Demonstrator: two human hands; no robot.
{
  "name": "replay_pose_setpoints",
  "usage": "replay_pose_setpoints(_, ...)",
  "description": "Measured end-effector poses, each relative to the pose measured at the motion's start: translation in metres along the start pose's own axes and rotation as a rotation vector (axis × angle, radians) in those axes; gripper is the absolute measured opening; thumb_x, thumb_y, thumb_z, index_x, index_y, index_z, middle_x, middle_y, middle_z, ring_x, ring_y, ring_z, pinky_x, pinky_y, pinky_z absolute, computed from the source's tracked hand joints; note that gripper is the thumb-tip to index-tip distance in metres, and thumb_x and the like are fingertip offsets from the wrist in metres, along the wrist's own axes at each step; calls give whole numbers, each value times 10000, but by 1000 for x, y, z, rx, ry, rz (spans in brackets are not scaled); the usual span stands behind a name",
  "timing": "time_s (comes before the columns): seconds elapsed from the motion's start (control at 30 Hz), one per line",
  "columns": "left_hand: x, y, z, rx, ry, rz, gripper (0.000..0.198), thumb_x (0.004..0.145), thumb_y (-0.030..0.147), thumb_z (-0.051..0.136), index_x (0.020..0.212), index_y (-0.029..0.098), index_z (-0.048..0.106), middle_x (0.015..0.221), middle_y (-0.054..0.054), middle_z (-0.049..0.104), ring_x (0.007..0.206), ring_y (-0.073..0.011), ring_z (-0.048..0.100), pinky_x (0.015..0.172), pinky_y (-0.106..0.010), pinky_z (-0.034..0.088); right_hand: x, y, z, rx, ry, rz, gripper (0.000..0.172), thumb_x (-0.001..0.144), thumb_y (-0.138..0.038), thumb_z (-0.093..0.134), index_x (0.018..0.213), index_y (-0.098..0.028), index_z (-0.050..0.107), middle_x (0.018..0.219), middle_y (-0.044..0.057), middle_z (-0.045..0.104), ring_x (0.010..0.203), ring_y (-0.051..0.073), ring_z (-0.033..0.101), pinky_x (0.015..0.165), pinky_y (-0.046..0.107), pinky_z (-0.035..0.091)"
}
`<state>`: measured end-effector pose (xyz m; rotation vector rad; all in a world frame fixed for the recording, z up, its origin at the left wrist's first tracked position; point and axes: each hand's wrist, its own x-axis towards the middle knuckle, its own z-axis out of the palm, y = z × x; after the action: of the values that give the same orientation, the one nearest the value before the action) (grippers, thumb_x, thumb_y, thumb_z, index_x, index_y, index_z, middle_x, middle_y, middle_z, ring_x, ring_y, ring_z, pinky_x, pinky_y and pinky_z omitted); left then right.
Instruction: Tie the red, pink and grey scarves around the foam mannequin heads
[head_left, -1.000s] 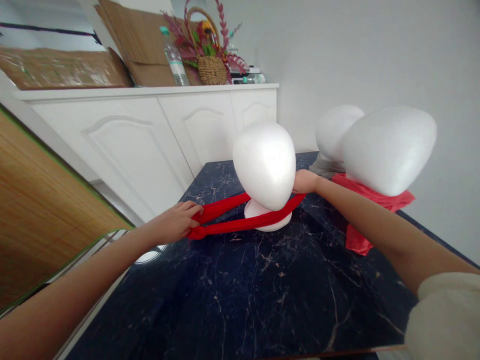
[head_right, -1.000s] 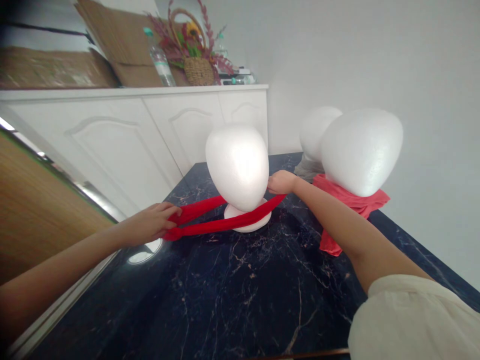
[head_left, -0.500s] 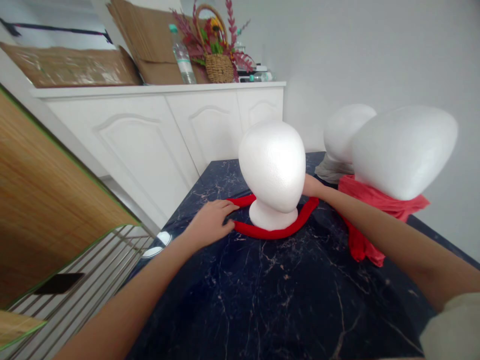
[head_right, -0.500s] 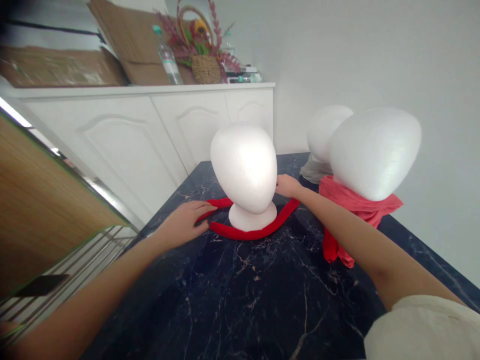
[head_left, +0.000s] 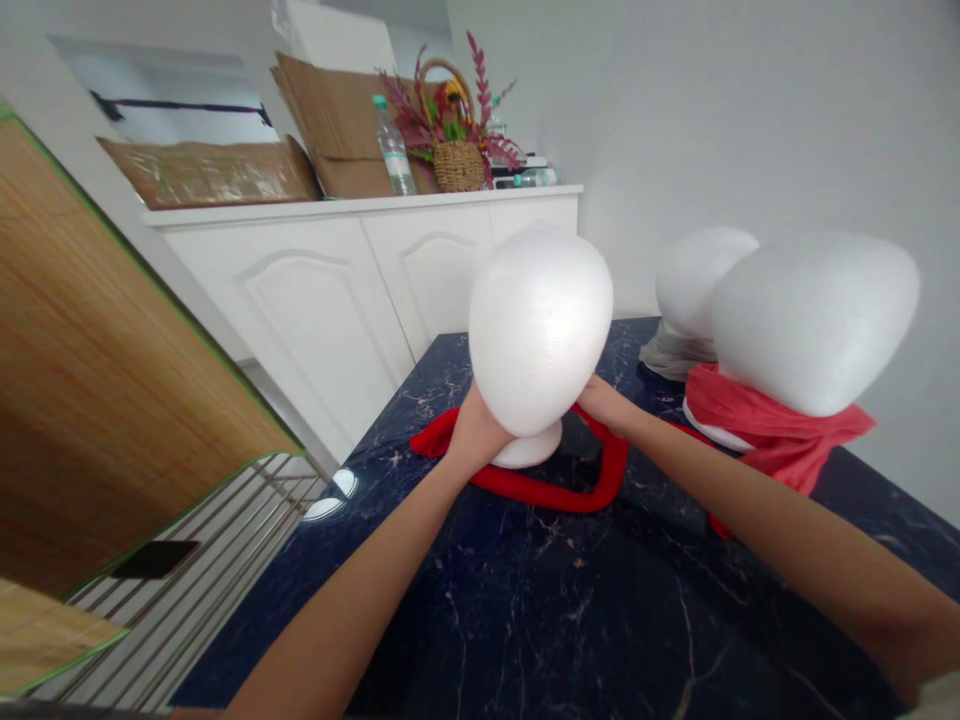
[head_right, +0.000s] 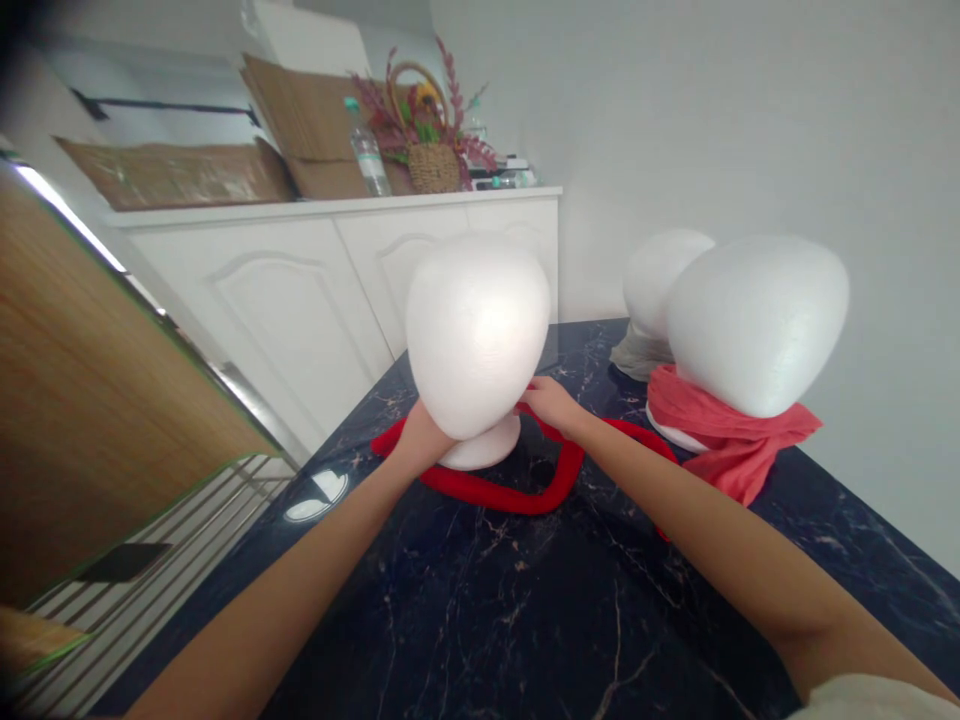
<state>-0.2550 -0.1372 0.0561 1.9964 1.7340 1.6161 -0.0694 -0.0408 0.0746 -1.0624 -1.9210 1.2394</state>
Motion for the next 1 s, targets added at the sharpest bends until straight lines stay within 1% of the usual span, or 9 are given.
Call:
replay_pose_setpoints(0.13,35,-18,-65,164,125,-52,896,552,422,879,1327,171,505,1350,-146,589,1343,-342,457,1165,-476,330,-20,-12,-12,216,-46,97,181,780,-235,526,674,-140,638,405,-41,407,360,88,336,394,234,226)
replay_pose_setpoints(0.2,51,-40,-89,181,182,-111,874,546,416,882,1309,171,533,1343,-140,597,1353,-339,446,1175,-469,319,-36,-10,-15,321,-80,139,172,769,-259,546,677,-146,638,403,-51,391,356,80,326,388,227,213)
replay_pose_setpoints(0.3,66,-84,-110,104,188,-218,825,565,406,873,1287,159,560,1373,-141,575,1345,-320,460,1153,-445,364,-65,-4,-11,330,-146,177,169,769,-299,569,704,-157,636,429,-53,421,362,73,330,388,224,208)
replay_pose_setpoints(0.43,70,-138,-118,-5,212,-416,799,542,366,889,1246,131,594,1394,-166,552,1310,-337,492,1122,-477,398,-101,1,5,266,-226,217,165,783,-325,583,765,-166,626,579,-28,558,412,65,376,413,223,220)
replay_pose_setpoints(0.57,72,-166,-119,-94,207,-473,781,540,378,887,1218,107,610,1387,-192,551,1299,-353,501,1116,-497,399,-123,9,19,256,-272,213,183,786,-345,608,762,-164,619,698,-2,618,534,79,456,494,213,294)
replay_pose_setpoints(0.7,75,-178,-120,-142,130,-469,930,493,402,906,1302,111,549,1411,-188,531,1314,-344,488,1132,-483,386,-140,27,28,282,-259,131,252,831,-413,612,808,-165,649,751,12,622,649,110,516,609,221,372)
replay_pose_setpoints(0.8,75,-182,-119,-153,73,-477,1054,460,423,914,1371,116,482,1425,-193,515,1326,-347,475,1145,-497,359,-149,38,30,308,-239,84,279,855,-447,618,945,-188,668,864,33,653,814,159,583,733,244,425)
replay_pose_setpoints(0.9,73,-182,-118,-145,39,-477,1024,479,447,898,1362,131,490,1436,-189,505,1339,-344,460,1145,-493,354,-153,41,29,304,-213,82,299,862,-451,629,1025,-204,670,906,41,667,879,179,599,802,263,438)
replay_pose_setpoints(1.0,70,-177,-124,-129,18,-472,952,481,447,884,1309,127,540,1401,-182,543,1319,-335,480,1129,-460,373,-151,40,27,332,-221,79,285,840,-456,657,919,-184,691,861,47,673,822,164,602,758,246,439)
